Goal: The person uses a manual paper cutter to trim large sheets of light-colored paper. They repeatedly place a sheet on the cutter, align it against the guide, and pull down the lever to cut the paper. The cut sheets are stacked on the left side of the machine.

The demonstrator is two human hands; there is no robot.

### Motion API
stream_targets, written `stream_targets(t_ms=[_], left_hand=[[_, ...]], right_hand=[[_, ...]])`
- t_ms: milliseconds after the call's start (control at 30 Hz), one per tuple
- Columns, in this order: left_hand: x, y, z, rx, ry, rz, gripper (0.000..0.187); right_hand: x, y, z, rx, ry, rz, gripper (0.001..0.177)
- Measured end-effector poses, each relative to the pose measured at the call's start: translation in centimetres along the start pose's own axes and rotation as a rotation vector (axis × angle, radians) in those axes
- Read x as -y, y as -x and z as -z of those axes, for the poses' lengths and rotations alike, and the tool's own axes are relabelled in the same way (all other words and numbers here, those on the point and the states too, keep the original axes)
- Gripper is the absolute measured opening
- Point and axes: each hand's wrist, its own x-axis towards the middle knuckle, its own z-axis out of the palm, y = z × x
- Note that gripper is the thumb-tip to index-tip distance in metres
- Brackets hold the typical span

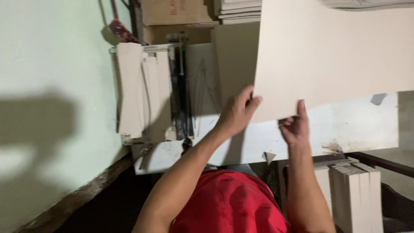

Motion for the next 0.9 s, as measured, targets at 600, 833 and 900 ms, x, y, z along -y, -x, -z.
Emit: stream_targets(t_ms=[600, 833, 900], left_hand=[[15.4, 14.1, 23.4, -0.118, -0.358, 0.359, 0.035], [15.4, 4.8, 22.4, -0.022, -0.616, 0.336, 0.045], [16.8, 0.9, 21.7, -0.029, -0.662, 0.340, 0.044]], right_hand=[[-18.1, -5.4, 12.7, -0.139, 0.518, 0.178, 0.062], [-18.0, -2.5, 11.6, -0.166, 0.635, 0.134, 0.064], [-17.8, -1.8, 10.6, -0.181, 0.657, 0.105, 0.065]])
